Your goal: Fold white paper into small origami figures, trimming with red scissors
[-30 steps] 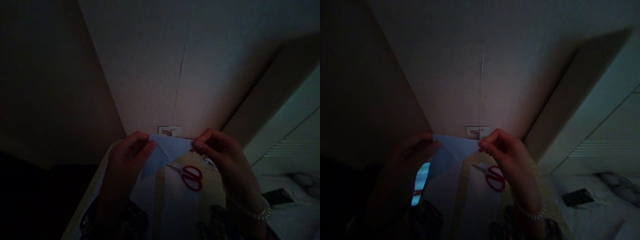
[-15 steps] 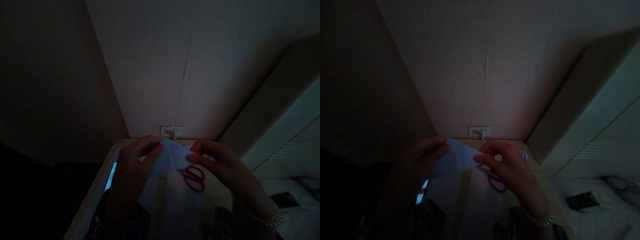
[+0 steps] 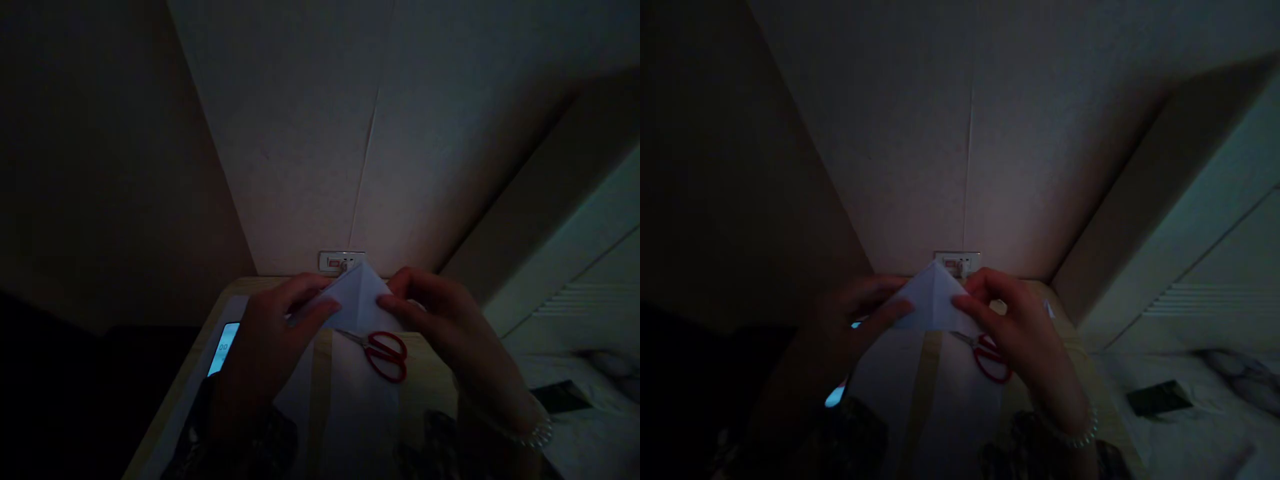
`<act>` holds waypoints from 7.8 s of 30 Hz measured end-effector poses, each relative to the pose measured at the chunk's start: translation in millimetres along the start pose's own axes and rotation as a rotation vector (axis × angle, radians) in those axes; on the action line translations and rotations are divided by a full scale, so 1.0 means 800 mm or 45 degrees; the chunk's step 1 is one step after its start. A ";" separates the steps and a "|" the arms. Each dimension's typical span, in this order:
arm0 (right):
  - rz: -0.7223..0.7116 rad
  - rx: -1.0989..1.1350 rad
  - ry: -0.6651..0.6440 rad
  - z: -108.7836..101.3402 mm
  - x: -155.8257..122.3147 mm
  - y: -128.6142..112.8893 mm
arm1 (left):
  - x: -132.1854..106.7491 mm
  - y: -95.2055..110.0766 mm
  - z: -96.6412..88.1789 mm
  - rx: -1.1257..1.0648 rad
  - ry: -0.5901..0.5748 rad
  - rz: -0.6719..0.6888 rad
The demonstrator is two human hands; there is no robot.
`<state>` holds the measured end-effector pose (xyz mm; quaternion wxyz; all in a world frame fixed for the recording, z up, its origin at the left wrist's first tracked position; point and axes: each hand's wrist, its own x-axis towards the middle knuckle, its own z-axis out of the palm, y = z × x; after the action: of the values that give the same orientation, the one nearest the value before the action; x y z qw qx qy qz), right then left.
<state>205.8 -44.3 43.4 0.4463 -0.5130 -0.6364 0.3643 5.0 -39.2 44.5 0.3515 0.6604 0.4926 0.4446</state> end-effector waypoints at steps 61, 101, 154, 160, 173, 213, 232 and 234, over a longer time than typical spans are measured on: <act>-0.167 0.234 0.112 0.015 -0.006 -0.011 | 0.000 0.009 0.005 -0.333 0.270 -0.135; -0.373 0.033 0.317 0.016 -0.007 -0.007 | -0.004 0.011 0.002 -0.419 0.155 -0.071; -0.198 0.086 0.015 0.008 -0.008 -0.007 | 0.002 0.008 0.008 -0.630 0.294 -0.126; -0.267 0.011 0.096 0.014 -0.006 -0.015 | -0.001 0.010 0.012 -0.637 0.298 -0.117; -0.322 -0.017 0.382 0.011 -0.007 -0.006 | 0.001 0.000 0.005 -0.512 0.054 -0.168; -0.595 -0.168 0.345 -0.003 -0.004 0.005 | 0.000 -0.009 0.001 0.164 0.046 0.341; -0.413 -0.159 0.395 0.003 -0.017 -0.006 | 0.002 -0.005 0.005 0.184 -0.132 0.282; -0.407 -0.147 0.357 0.003 -0.017 -0.006 | 0.001 -0.004 0.006 0.175 -0.112 0.289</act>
<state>202.9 -58.5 44.5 0.5523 -0.4758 -0.6613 0.1769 8.5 -37.5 40.1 0.2743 0.7532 0.4281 0.4174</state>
